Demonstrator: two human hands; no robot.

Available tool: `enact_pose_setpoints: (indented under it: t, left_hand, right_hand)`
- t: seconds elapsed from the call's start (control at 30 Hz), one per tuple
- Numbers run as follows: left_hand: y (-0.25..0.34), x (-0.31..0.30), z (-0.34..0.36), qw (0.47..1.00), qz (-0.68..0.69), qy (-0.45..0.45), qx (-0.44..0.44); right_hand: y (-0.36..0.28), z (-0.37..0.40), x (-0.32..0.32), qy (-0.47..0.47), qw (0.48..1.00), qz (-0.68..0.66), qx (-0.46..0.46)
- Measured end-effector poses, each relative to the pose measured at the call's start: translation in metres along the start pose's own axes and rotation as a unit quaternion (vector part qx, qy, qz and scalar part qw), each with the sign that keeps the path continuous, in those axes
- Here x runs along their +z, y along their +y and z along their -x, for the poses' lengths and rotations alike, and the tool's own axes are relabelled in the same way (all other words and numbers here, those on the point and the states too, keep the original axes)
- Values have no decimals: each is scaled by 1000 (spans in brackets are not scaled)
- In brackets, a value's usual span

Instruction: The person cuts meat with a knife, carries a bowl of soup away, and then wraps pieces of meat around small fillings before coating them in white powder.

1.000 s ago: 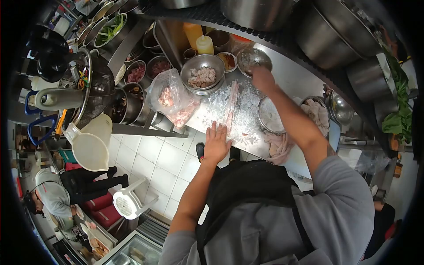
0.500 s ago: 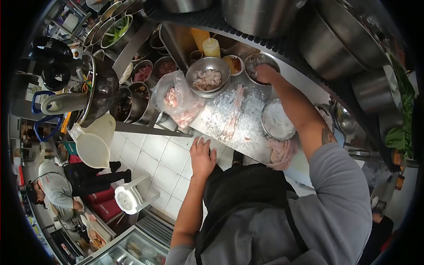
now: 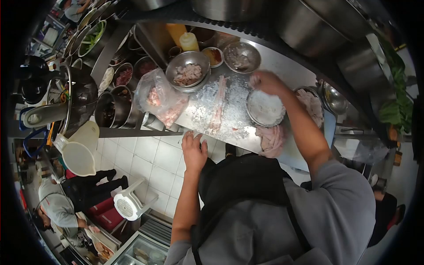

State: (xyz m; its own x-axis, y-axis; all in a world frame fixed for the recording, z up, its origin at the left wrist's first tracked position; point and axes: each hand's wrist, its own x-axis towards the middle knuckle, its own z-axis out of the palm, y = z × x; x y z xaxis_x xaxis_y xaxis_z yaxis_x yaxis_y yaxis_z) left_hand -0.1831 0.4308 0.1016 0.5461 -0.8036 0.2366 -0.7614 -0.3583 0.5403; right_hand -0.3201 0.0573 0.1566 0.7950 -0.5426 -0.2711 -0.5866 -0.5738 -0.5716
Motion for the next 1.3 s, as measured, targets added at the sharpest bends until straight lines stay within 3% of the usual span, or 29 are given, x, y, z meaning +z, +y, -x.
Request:
enact_pose_setpoints:
  t: [0.03, 0.1, 0.13, 0.23, 0.33, 0.4, 0.47, 0.63, 0.73, 0.83, 0.87, 0.97, 1.07, 1.17, 1.23, 1.3]
  left_hand:
    - [2, 2, -1, 1000, 4, 0, 0]
    - [10, 7, -9, 999, 21, -2, 30]
    - [20, 7, -16, 999, 32, -10, 43]
    - [46, 12, -44, 994, 37, -21, 102]
    - [76, 22, -68, 986, 33, -8, 166]
    - [99, 31, -82, 982, 16, -65, 176]
    - [114, 43, -96, 972, -27, -118, 204]
    - [143, 79, -120, 910, -166, -228, 305]
    - [151, 109, -133, 849, -269, -288, 353]
    - [153, 132, -139, 809, -322, -320, 373]
    - [159, 138, -143, 794, -332, -375, 344]
    - [157, 165, -147, 807, -321, -387, 310]
    - [140, 183, -158, 805, -273, -378, 366]
    - [123, 201, -156, 830, -247, -347, 360]
    - [130, 184, -151, 859, -228, -307, 339]
    - [139, 151, -153, 840, -266, -256, 398]
  right_hand:
    - [29, 20, 27, 48, 997, -8, -62]
    - [30, 56, 50, -10, 998, 35, 50]
    - [66, 55, 76, -36, 993, 109, 3]
    - [46, 80, 83, -22, 962, 273, -7]
    - [44, 89, 87, 36, 959, 267, -92]
    - [32, 86, 85, -24, 972, 232, 35]
    - [43, 83, 93, -7, 987, 158, 41]
    - [31, 98, 79, 35, 941, 335, 17]
    - [44, 80, 91, -7, 983, 166, 72]
    - [44, 95, 75, 35, 975, 221, 4]
    - [38, 102, 75, 110, 961, 252, 12]
    - [35, 101, 80, 97, 961, 256, 47]
    - [49, 85, 93, 95, 952, 282, 72]
    - [43, 77, 89, 42, 967, 225, 107]
    - [50, 74, 92, 39, 964, 241, 105]
    - [55, 73, 94, 41, 977, 164, 130]
